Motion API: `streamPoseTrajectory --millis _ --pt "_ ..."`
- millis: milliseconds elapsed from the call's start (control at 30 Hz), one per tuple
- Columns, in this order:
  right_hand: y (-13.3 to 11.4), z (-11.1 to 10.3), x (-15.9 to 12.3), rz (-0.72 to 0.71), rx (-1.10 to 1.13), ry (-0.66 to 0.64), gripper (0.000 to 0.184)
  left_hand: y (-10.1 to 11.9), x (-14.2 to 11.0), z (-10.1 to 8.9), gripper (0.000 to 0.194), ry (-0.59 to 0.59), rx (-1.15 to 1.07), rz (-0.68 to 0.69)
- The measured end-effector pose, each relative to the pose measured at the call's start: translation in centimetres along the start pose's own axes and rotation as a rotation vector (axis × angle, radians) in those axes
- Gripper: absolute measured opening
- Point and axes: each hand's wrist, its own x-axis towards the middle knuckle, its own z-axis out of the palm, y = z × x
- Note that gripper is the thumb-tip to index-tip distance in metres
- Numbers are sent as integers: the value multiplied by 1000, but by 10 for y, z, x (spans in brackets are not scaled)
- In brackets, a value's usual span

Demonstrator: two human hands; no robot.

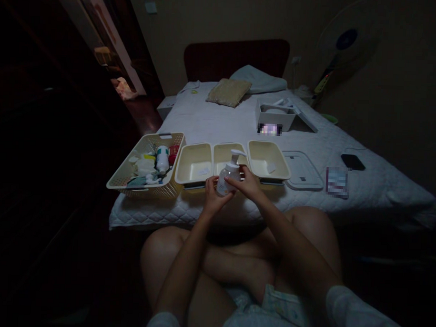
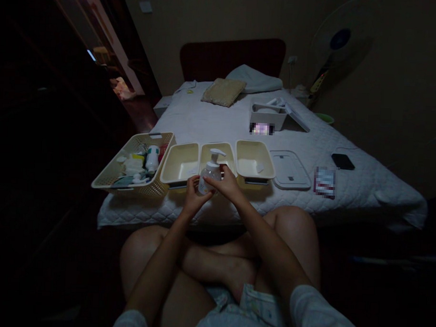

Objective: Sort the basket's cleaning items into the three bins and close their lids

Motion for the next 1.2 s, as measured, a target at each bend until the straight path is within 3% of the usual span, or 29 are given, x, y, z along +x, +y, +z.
streamPoseTrajectory --millis 233,333,533,733,1033,1200 --pt "7 1 3 46 191 94 57 6 10 -13 44 -91 -336 -335" --pt "7 1 5 102 321 49 53 7 10 -18 41 -159 -454 -431" --pt "-2 1 3 112 386 -8 50 5 6 -14 44 -310 -564 -432" --pt "-3 1 0 110 332 -32 47 1 4 -10 41 -189 -520 -445" --pt "8 -11 1 214 491 -117 40 6 4 -9 44 -188 -568 -441" --pt "9 -8 -6 155 461 -175 47 9 2 -10 41 -190 -601 -423"
